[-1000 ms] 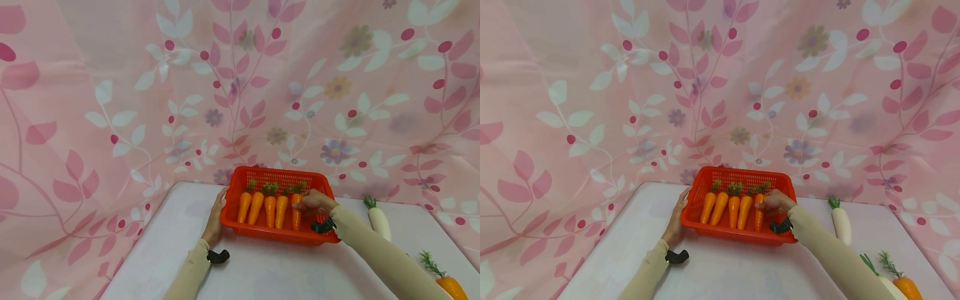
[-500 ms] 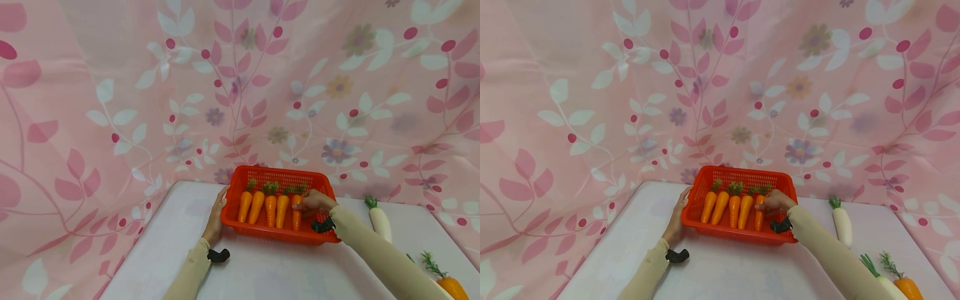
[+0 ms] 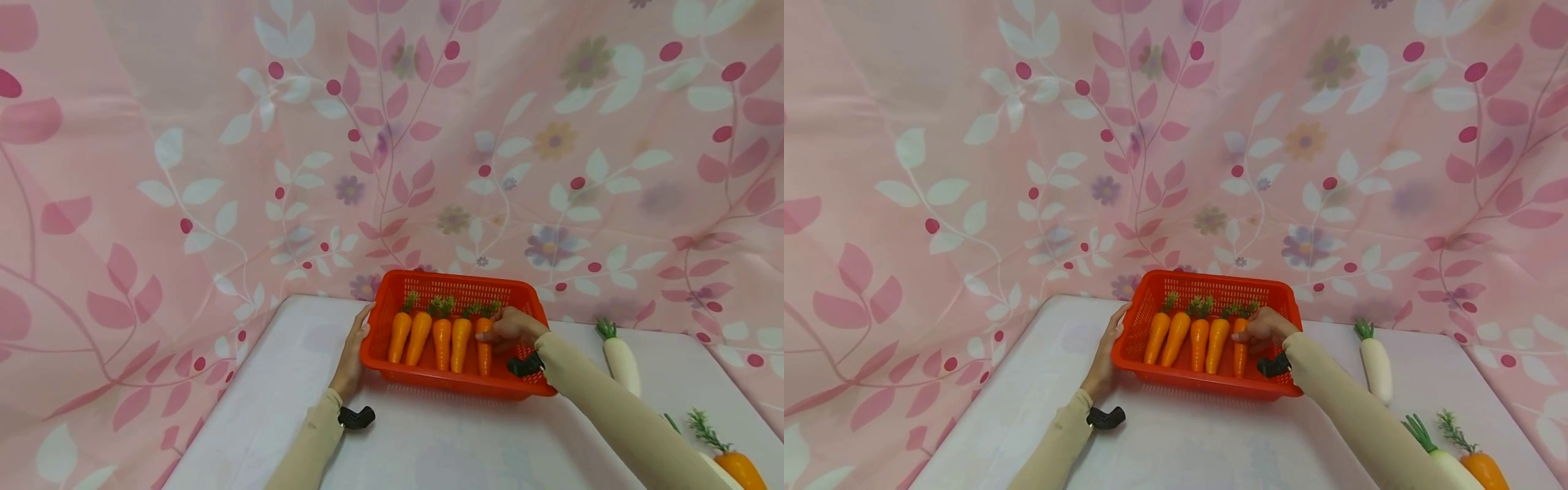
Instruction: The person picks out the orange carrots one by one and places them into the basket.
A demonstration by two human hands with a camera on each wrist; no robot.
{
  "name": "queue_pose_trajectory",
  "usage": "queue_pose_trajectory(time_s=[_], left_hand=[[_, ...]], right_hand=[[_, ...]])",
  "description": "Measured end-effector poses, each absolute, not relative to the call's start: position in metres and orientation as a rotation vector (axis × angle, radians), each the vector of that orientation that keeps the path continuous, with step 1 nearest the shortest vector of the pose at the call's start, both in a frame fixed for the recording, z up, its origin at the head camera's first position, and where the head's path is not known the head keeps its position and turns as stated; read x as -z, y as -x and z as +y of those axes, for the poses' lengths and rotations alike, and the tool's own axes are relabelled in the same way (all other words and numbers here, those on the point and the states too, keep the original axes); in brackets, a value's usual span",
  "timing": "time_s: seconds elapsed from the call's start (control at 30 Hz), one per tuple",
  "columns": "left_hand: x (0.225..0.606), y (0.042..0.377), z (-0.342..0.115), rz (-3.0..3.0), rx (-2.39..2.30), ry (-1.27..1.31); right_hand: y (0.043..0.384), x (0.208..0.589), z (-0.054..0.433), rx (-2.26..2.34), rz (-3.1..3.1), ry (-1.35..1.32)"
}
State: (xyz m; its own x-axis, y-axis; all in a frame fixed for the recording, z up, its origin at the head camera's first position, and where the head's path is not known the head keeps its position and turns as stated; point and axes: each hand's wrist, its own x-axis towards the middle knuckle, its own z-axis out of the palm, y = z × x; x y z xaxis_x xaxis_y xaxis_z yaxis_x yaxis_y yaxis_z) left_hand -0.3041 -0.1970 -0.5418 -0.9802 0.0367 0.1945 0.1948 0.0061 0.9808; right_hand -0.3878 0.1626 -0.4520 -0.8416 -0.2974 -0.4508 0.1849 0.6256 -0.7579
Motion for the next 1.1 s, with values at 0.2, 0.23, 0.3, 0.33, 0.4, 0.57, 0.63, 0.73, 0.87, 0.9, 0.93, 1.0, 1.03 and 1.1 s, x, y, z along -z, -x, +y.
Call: queue_pose_trajectory(time_s=[0.2,0.23,0.3,0.33,0.4,0.57,0.63,0.73,0.87,0.9,0.93,1.0,1.03,1.1], left_hand=[[0.5435,0.3030,-0.1959,-2.143,2.121,0.214],[0.5438,0.3028,-0.1957,-2.144,2.122,0.212],[0.5442,0.3022,-0.1954,-2.147,2.123,0.209],[0.5443,0.3020,-0.1953,-2.149,2.122,0.209],[0.5443,0.3018,-0.1951,-2.153,2.117,0.206],[0.5434,0.3016,-0.1949,-2.158,2.108,0.205],[0.5431,0.3019,-0.1951,-2.151,2.119,0.210],[0.5422,0.3027,-0.1954,-2.142,2.130,0.227],[0.5408,0.3025,-0.1958,-2.151,2.130,0.229],[0.5405,0.3023,-0.1958,-2.154,2.129,0.226],[0.5402,0.3022,-0.1959,-2.154,2.129,0.230],[0.5394,0.3021,-0.1957,-2.154,2.129,0.222],[0.5390,0.3022,-0.1956,-2.153,2.129,0.221],[0.5385,0.3025,-0.1952,-2.147,2.134,0.222]], right_hand=[[0.3881,0.4568,0.1611,1.106,2.314,0.088],[0.3880,0.4578,0.1608,1.093,2.319,0.086],[0.3884,0.4598,0.1606,1.076,2.325,0.075],[0.3887,0.4604,0.1607,1.068,2.329,0.076],[0.3899,0.4614,0.1611,1.065,2.330,0.068],[0.3914,0.4609,0.1613,1.057,2.327,0.064],[0.3912,0.4608,0.1611,1.060,2.325,0.062],[0.3907,0.4605,0.1607,1.068,2.323,0.052],[0.3902,0.4594,0.1603,1.067,2.324,0.042],[0.3901,0.4589,0.1601,1.065,2.325,0.038],[0.3901,0.4584,0.1600,1.064,2.324,0.036],[0.3900,0.4572,0.1597,1.060,2.324,0.034],[0.3901,0.4566,0.1596,1.059,2.327,0.036],[0.3901,0.4553,0.1596,1.056,2.335,0.047]])
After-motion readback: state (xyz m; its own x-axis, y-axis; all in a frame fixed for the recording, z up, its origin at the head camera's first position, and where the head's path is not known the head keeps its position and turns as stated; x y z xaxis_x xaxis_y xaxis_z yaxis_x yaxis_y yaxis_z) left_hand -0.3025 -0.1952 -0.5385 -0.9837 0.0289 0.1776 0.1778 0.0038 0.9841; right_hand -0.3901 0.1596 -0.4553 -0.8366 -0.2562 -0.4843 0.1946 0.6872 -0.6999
